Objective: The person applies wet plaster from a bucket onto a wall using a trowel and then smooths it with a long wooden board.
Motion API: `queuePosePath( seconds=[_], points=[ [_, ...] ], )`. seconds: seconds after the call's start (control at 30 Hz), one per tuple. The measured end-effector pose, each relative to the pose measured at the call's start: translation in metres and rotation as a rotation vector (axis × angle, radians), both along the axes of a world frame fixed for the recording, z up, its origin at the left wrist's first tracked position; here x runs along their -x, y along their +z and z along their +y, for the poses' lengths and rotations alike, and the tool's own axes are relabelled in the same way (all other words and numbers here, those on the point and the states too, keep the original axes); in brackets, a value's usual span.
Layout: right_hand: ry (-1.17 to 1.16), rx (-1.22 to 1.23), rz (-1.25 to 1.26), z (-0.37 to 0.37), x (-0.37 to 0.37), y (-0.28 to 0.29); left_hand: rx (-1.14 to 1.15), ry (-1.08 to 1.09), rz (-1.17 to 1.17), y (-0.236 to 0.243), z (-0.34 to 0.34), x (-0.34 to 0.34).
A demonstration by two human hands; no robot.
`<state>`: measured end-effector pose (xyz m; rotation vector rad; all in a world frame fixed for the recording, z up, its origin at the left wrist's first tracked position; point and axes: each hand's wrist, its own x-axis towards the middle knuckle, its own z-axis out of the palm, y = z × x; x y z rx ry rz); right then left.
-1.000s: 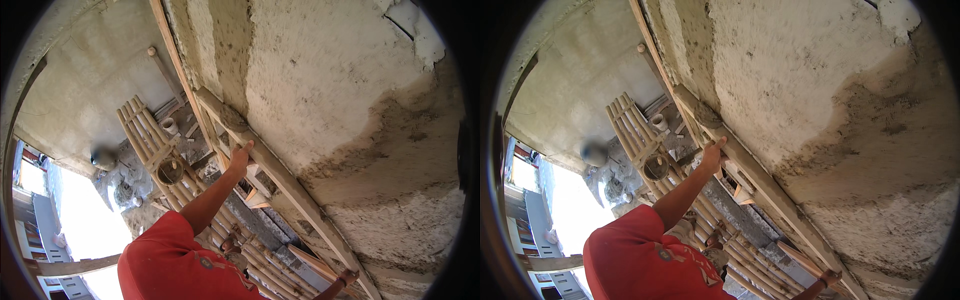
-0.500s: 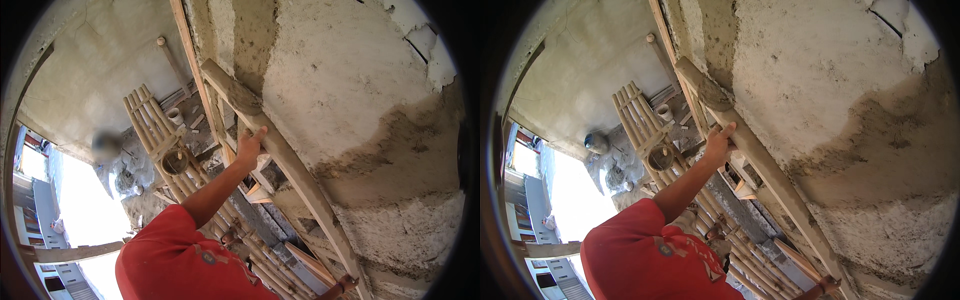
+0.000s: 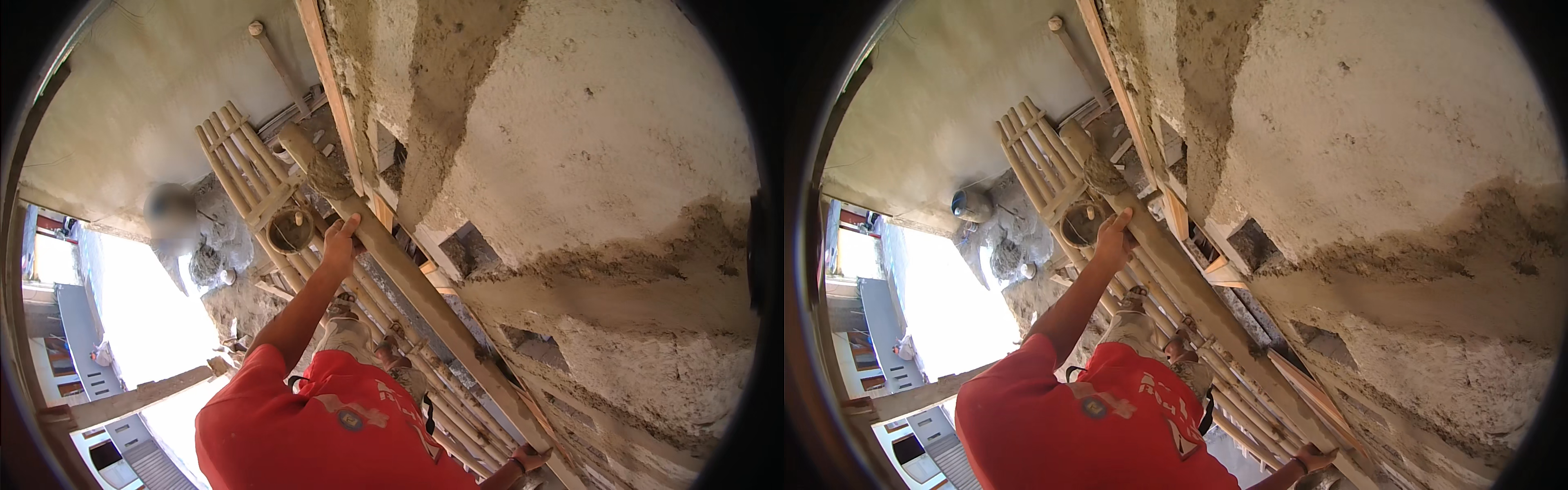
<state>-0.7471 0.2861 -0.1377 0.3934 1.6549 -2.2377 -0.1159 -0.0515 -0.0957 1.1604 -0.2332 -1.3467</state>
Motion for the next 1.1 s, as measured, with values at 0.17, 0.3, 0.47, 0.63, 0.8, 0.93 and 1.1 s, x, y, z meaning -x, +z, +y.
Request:
queuePosePath(
  seconds=[0.17,0.3,0.47,0.63,0.8,0.93,1.1],
  points=[
    [0.049,-0.003,-0.023,0.015,-0.03,0.006,-0.117,0.019,0.025,-0.069,0.014,-0.041],
    [0.132,-0.003,0.026,0.023,-0.047,0.016,-0.176,0.036,0.07,-0.138,0.025,-0.07],
    [0.268,-0.293,0.35,0.03,-0.074,0.03,-0.337,0.096,0.145,-0.22,0.041,-0.093],
    [0.206,0.132,-0.003,0.011,-0.114,0.057,-0.424,0.182,0.226,-0.273,0.063,-0.104],
    [0.2,0.174,-0.044,-0.018,-0.169,0.089,-0.493,0.248,0.304,-0.303,0.077,-0.128],
    [0.36,0.18,-0.025,-0.032,-0.202,0.1,-0.426,0.306,0.315,-0.311,0.081,-0.155],
    [0.325,0.148,-0.026,-0.046,-0.231,0.089,-0.438,0.418,0.268,-0.318,0.078,-0.19]
  ],
)
